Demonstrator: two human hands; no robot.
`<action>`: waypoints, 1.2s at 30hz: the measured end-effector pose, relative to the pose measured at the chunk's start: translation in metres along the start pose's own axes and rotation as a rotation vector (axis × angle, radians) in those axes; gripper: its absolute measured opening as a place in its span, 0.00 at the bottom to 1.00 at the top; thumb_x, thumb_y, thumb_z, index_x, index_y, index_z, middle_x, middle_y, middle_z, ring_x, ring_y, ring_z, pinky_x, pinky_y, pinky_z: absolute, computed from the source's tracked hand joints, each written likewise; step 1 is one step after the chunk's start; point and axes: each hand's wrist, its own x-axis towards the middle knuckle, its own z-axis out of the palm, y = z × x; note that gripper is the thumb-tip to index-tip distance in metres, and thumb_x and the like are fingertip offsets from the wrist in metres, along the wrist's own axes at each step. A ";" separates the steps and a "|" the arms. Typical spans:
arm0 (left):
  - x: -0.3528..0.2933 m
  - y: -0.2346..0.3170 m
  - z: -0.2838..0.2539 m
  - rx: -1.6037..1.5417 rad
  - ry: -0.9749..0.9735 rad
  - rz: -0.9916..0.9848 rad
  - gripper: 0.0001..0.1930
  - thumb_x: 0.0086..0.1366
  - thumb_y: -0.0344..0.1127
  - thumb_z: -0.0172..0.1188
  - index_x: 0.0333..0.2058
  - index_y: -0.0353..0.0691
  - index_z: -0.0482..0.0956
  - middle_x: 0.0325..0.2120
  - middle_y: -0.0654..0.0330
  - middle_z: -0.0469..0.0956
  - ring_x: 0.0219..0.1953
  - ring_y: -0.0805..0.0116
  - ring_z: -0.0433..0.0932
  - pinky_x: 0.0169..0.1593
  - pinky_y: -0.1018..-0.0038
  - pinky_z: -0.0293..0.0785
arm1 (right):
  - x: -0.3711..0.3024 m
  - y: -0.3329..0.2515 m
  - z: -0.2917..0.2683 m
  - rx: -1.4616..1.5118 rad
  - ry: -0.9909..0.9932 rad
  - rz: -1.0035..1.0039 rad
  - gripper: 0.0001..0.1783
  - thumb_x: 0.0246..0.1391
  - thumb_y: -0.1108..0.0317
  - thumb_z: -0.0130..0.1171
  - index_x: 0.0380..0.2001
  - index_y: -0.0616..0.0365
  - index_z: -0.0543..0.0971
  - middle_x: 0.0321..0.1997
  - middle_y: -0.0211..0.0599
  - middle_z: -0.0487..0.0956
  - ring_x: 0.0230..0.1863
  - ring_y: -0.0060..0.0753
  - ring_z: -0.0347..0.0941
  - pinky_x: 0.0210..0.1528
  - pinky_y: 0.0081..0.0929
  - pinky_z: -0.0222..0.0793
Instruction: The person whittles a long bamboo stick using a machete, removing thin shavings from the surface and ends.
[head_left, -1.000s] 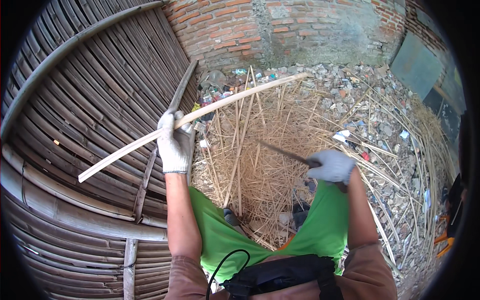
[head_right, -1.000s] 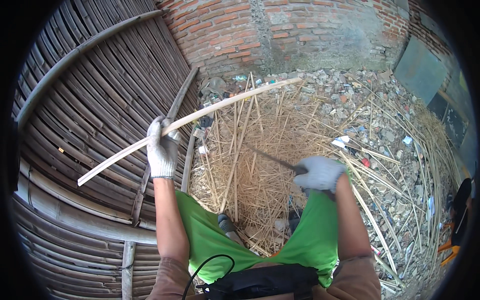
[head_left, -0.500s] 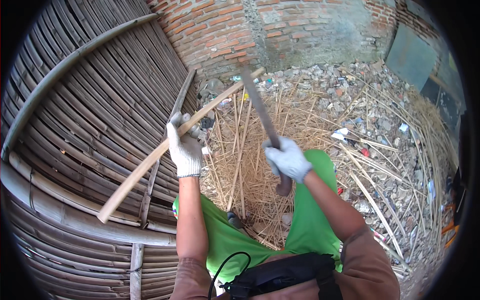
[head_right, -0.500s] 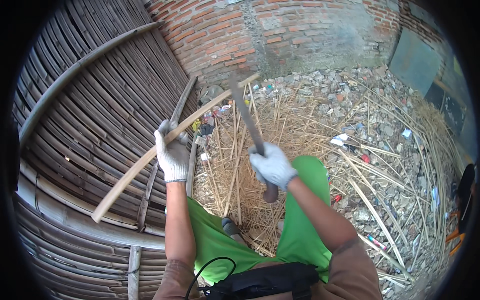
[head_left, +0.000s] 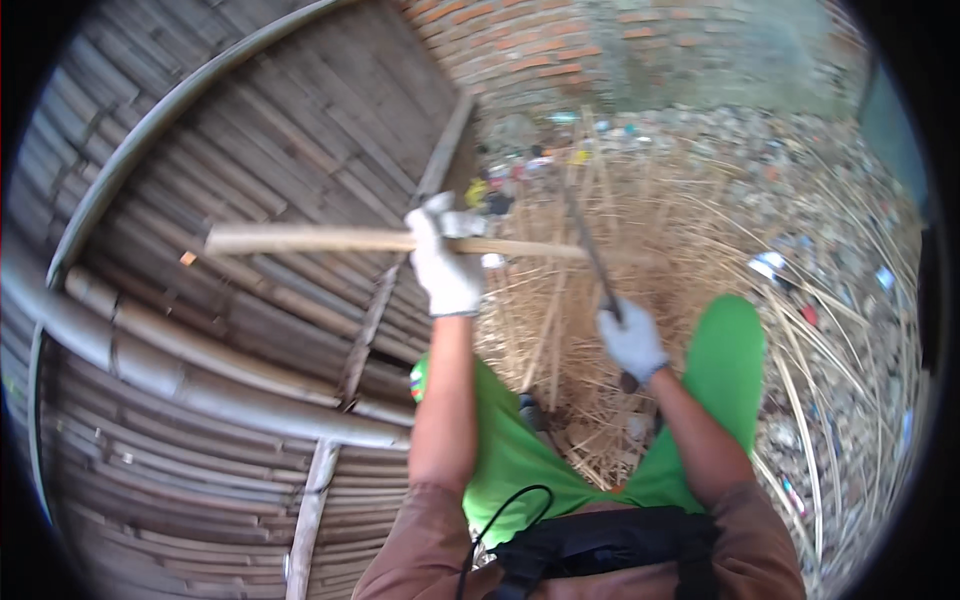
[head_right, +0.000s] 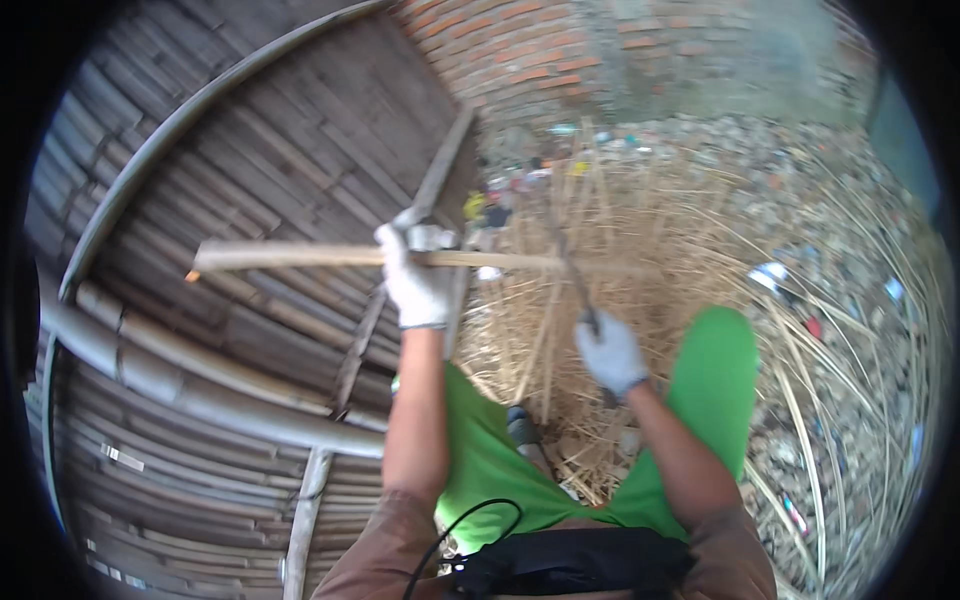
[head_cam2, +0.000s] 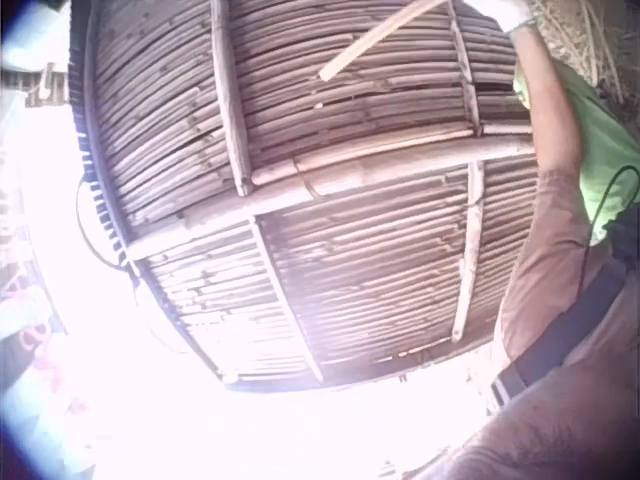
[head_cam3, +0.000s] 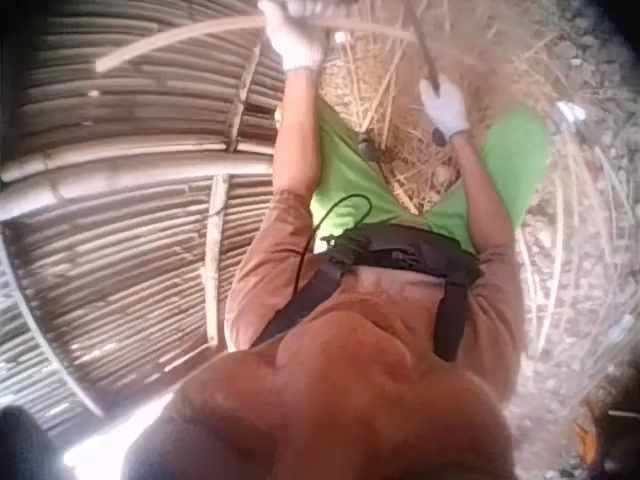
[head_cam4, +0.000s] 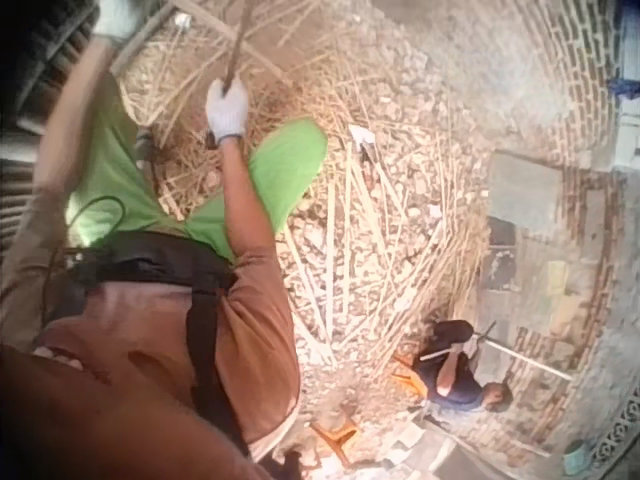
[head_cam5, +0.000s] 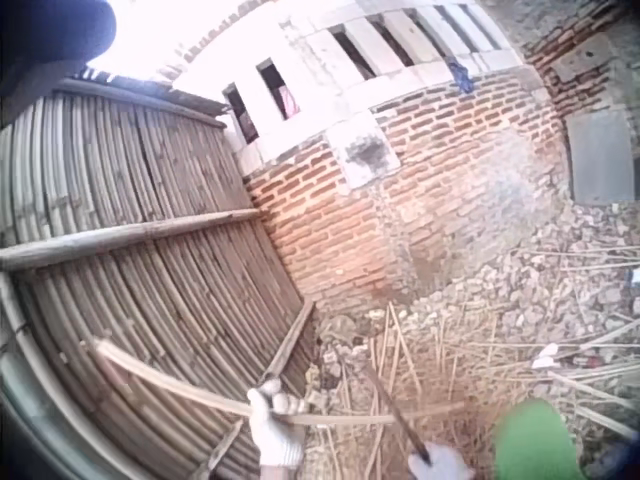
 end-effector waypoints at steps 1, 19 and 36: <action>0.000 0.002 0.000 -0.063 -0.029 -0.009 0.25 0.79 0.57 0.59 0.49 0.36 0.81 0.21 0.70 0.63 0.25 0.72 0.65 0.35 0.68 0.68 | 0.001 0.003 0.000 0.126 -0.024 0.059 0.15 0.71 0.58 0.59 0.45 0.60 0.84 0.26 0.40 0.82 0.26 0.36 0.77 0.32 0.39 0.73; 0.016 0.053 -0.059 -0.592 -0.086 -0.041 0.18 0.79 0.46 0.56 0.39 0.34 0.77 0.14 0.72 0.56 0.19 0.75 0.53 0.26 0.73 0.54 | 0.006 0.008 -0.079 0.532 0.507 0.059 0.17 0.67 0.63 0.71 0.50 0.63 0.80 0.25 0.25 0.79 0.21 0.16 0.74 0.24 0.22 0.70; -0.019 0.005 0.005 -0.281 -0.328 -0.250 0.27 0.72 0.44 0.64 0.59 0.27 0.78 0.41 0.47 0.86 0.47 0.46 0.84 0.62 0.45 0.78 | 0.023 0.011 -0.195 0.871 0.896 -0.037 0.17 0.69 0.57 0.67 0.30 0.53 0.76 0.23 0.34 0.78 0.24 0.33 0.76 0.33 0.34 0.75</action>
